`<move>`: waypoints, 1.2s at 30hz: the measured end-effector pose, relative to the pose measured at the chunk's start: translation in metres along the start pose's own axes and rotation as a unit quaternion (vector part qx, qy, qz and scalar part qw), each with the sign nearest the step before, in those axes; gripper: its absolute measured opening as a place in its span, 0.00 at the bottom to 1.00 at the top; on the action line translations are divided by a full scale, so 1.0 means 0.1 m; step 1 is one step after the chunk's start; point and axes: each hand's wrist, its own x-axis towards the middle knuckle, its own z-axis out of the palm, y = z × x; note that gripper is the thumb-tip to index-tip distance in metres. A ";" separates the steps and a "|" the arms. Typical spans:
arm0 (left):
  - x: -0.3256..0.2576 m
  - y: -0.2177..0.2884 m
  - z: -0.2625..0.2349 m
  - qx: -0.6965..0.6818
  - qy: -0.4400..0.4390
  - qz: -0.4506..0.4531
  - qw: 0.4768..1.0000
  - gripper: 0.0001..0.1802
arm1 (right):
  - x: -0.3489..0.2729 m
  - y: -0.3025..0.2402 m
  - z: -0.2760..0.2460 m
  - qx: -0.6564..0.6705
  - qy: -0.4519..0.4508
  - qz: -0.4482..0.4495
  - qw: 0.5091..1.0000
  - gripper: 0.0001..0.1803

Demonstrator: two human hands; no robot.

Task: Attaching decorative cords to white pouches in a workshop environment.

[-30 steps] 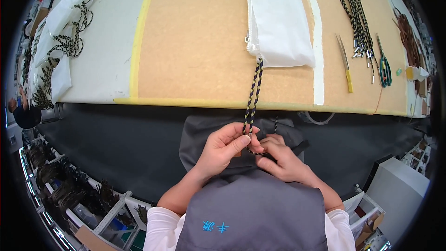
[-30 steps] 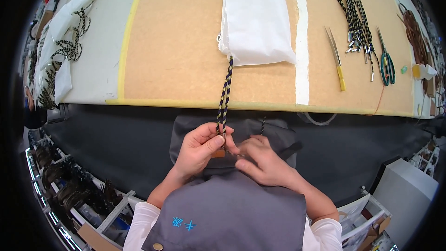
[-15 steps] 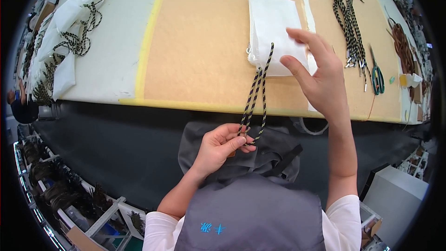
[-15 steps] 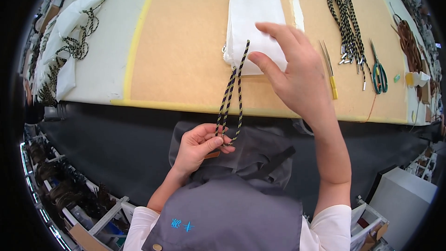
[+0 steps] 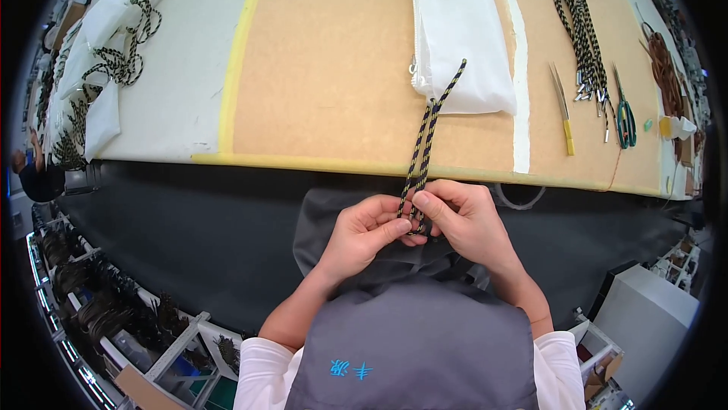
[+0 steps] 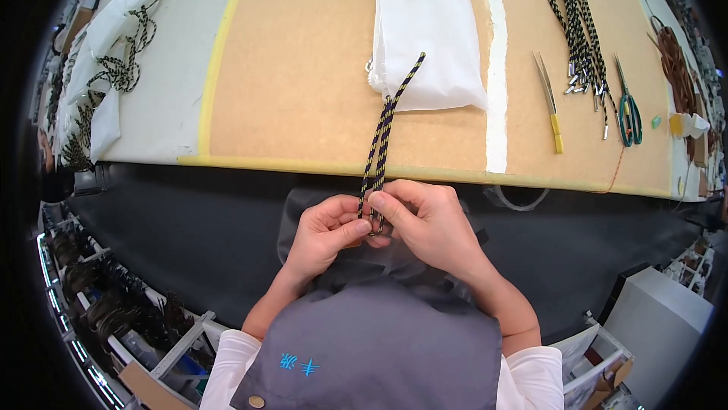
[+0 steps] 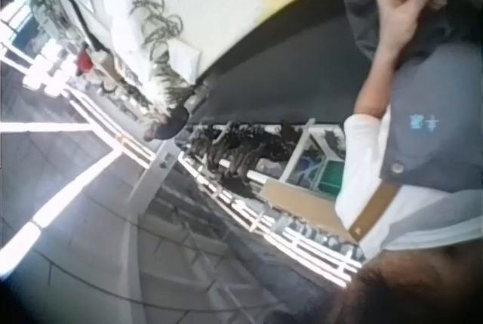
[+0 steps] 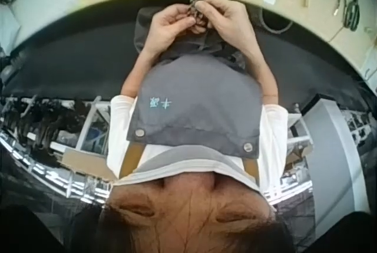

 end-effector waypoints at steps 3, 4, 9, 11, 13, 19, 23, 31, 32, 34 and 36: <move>-0.01 -0.04 -0.03 0.003 -0.013 -0.001 1.000 0.13 | 0.02 -0.01 0.01 -0.007 -0.014 0.002 1.000 0.14; -0.01 -0.07 -0.04 0.005 -0.020 -0.001 1.000 0.13 | 0.02 -0.02 0.02 -0.007 -0.014 0.001 1.000 0.14; -0.06 -0.12 -0.05 0.030 -0.032 -0.014 0.999 0.13 | -0.03 -0.03 0.07 -0.010 -0.016 0.020 1.000 0.12; -0.08 -0.09 -0.08 0.039 -0.038 -0.018 0.998 0.13 | -0.07 0.00 0.09 -0.015 0.001 0.004 1.000 0.13; -0.09 -0.01 -0.12 0.208 -0.059 -0.001 0.976 0.14 | -0.09 0.12 0.10 -0.099 0.038 -0.091 0.990 0.12; 0.10 0.32 0.14 0.294 0.090 0.087 0.948 0.12 | -0.18 0.24 0.18 -0.226 0.060 -0.173 0.957 0.06; 0.21 0.20 0.36 0.262 0.094 0.095 0.956 0.12 | -0.19 0.26 0.28 -0.233 0.066 -0.247 0.938 0.06; 0.18 0.06 0.21 0.222 0.120 0.165 0.953 0.10 | -0.26 -0.28 -0.17 -0.263 0.101 -0.266 0.922 0.11; 0.17 0.05 0.20 0.191 0.112 0.148 0.964 0.11 | -0.20 -0.39 -0.28 -0.343 0.125 -0.331 0.870 0.13; 0.17 0.06 0.20 0.160 0.098 0.129 0.974 0.11 | -0.02 -0.54 -0.36 -0.406 0.150 -0.381 0.817 0.14; 0.14 0.08 0.20 0.145 0.087 0.069 0.983 0.11 | 0.13 -0.50 -0.43 -0.422 0.142 -0.391 0.806 0.13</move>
